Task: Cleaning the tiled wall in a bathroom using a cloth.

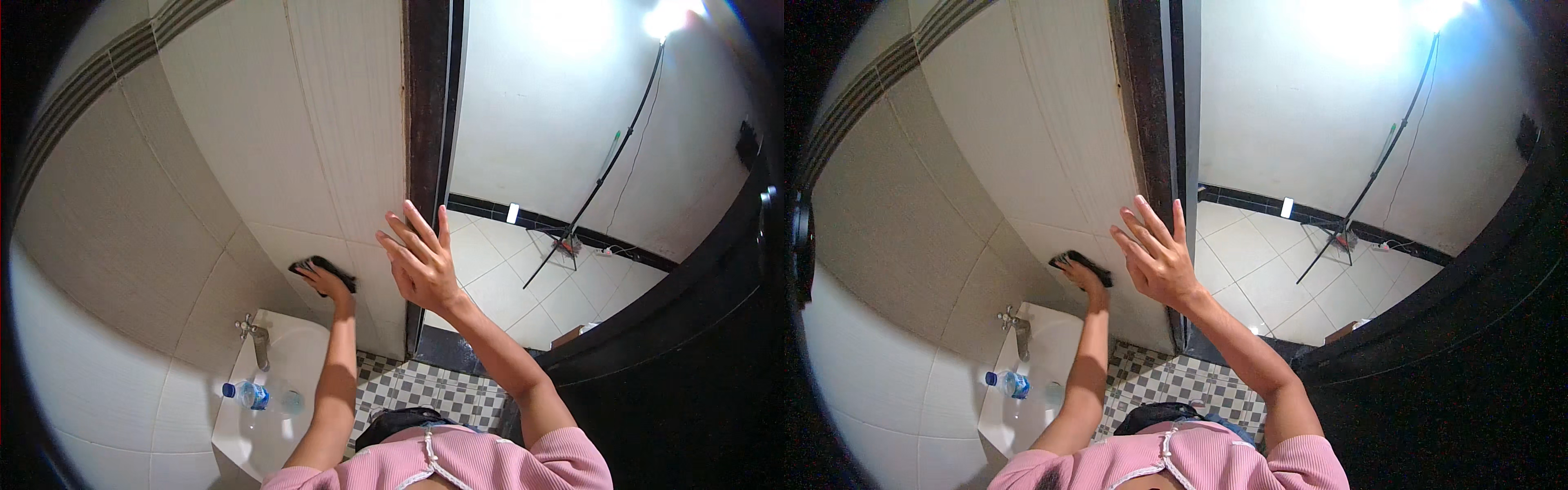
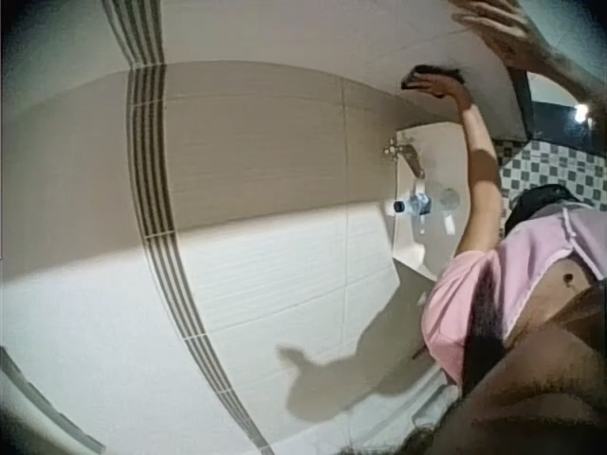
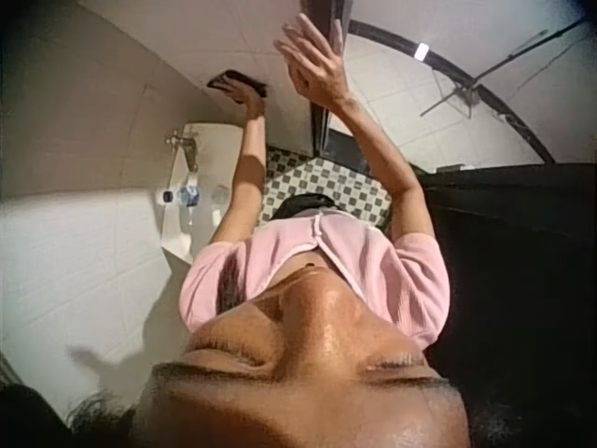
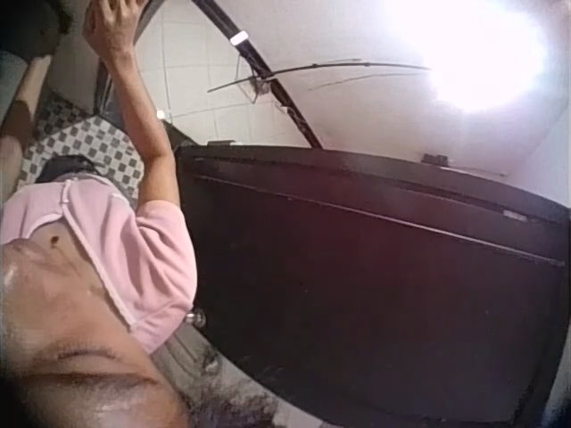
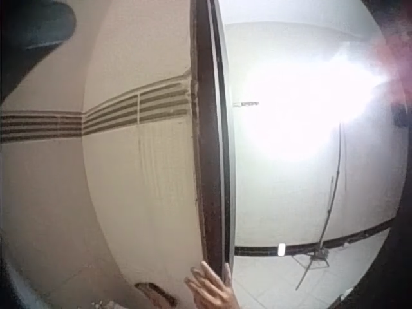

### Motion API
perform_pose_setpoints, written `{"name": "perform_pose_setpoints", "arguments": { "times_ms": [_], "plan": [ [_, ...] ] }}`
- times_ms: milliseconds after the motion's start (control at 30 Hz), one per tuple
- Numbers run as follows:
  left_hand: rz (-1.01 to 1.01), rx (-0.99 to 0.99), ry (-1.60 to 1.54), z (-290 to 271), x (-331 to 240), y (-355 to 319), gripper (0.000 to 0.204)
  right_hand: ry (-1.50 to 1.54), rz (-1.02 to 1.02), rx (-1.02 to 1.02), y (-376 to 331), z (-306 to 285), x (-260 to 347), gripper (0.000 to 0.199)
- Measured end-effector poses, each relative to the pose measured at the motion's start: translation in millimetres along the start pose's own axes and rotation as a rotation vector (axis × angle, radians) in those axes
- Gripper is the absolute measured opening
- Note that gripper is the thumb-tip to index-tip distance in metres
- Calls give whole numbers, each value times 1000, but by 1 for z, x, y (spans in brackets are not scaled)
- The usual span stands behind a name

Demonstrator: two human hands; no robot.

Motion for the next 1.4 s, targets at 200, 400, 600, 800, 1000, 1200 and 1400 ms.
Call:
{"name": "perform_pose_setpoints", "arguments": {
  "times_ms": [200,400,600,800,1000,1200,1400],
  "plan": [
    [403,49,-27,4,-131,-59,63,-30,-6,-27,1,-12,-9,34],
    [1087,82,-3,-2,-319,-52,61,-59,0,-28,6,-13,-10,35],
    [1321,61,86,2,-249,-71,63,-4,7,-77,18,-7,-2,42],
    [915,111,94,6,-70,-75,67,-29,-72,-34,25,8,-3,45],
    [113,45,-131,-5,9,13,66,-58,-126,-3,27,21,2,50],
    [-408,73,-511,19,40,-18,64,-92,-69,6,31,25,-6,48],
    [-543,386,-1202,42,-11,-40,67,-71,-56,20,33,23,-2,46]
  ]
}}
Point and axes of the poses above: each hand's wrist, its own y-axis towards the middle knuckle, its own z-axis out of the palm, x = y × z, the point moved 5 cm from there along y, towards the middle knuckle, and after that the axes turned 3 degrees about z, right-handed, at the moved point
